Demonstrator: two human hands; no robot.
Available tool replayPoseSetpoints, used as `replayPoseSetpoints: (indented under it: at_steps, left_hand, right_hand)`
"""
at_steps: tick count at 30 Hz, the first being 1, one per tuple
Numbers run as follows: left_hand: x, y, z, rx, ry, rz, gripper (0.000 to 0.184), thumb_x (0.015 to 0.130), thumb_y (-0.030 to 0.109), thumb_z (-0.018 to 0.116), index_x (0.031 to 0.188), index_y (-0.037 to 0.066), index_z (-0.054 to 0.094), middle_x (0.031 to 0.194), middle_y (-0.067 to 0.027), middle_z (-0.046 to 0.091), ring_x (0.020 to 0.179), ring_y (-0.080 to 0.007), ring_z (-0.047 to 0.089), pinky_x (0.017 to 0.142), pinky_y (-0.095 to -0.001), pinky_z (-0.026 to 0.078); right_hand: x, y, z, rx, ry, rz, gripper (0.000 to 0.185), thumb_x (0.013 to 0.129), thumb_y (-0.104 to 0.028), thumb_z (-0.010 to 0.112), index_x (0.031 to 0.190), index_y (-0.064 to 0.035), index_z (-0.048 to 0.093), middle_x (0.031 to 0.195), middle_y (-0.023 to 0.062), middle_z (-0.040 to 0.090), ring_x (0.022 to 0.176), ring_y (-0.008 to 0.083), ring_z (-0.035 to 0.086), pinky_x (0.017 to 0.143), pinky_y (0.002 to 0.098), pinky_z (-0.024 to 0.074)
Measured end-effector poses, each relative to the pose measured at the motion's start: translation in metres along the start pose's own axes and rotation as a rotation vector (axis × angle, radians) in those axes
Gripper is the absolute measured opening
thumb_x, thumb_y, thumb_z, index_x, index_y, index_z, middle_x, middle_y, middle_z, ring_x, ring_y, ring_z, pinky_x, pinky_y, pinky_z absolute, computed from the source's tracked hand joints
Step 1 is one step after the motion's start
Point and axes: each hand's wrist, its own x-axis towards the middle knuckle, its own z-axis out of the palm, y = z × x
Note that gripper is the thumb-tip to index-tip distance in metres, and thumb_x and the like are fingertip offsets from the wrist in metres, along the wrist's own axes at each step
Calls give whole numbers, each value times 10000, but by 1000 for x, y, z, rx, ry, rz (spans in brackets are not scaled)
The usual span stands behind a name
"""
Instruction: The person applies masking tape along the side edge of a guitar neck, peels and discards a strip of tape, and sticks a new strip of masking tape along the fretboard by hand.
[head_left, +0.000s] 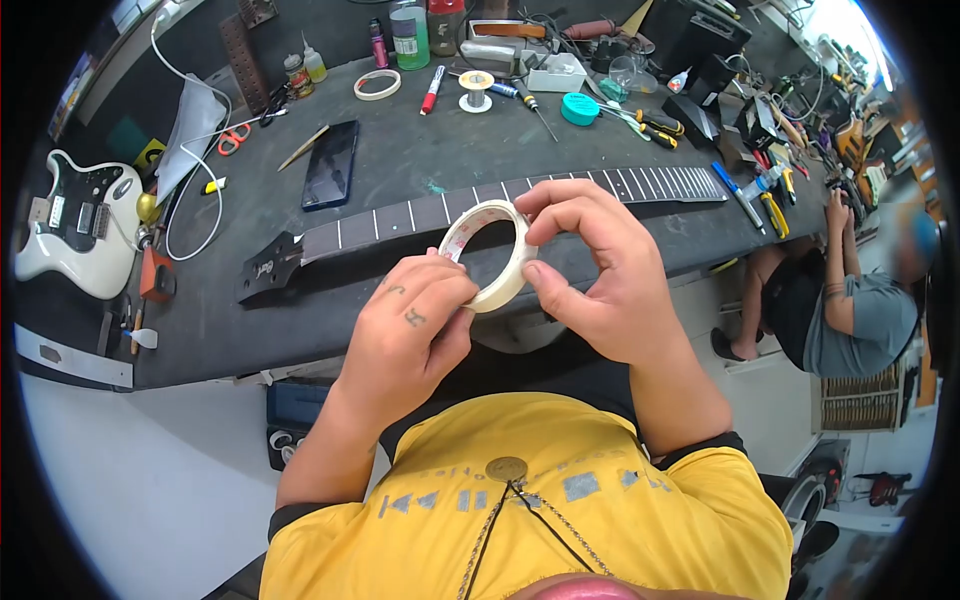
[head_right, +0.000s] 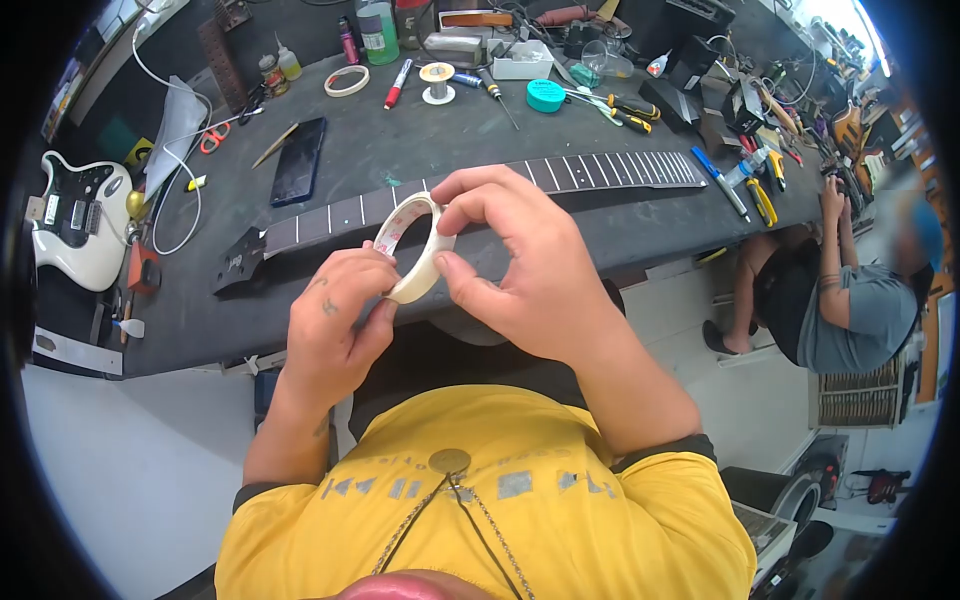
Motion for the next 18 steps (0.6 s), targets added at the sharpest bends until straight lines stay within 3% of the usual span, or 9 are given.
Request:
replayPoseSetpoints:
  at_steps: [11,18]
  left_hand:
    - [5,7,3,78,24,55,313,819,-118,753,1111,-12,716,1083,-162,748,1082,-398,753,1030,-500,604]
    - [9,13,9,81,11,84,310,829,-102,797,1111,-16,703,1050,-178,739,1068,-411,743,1052,-531,604]
  right_hand:
    - [-10,1,6,75,101,20,149,878,-7,797,1009,-26,727,1332,151,767,1166,300,760,1007,409,598]
    - [-14,1,2,120,165,45,119,883,-1,787,994,-14,746,1319,160,786,1138,296,775,996,394,608]
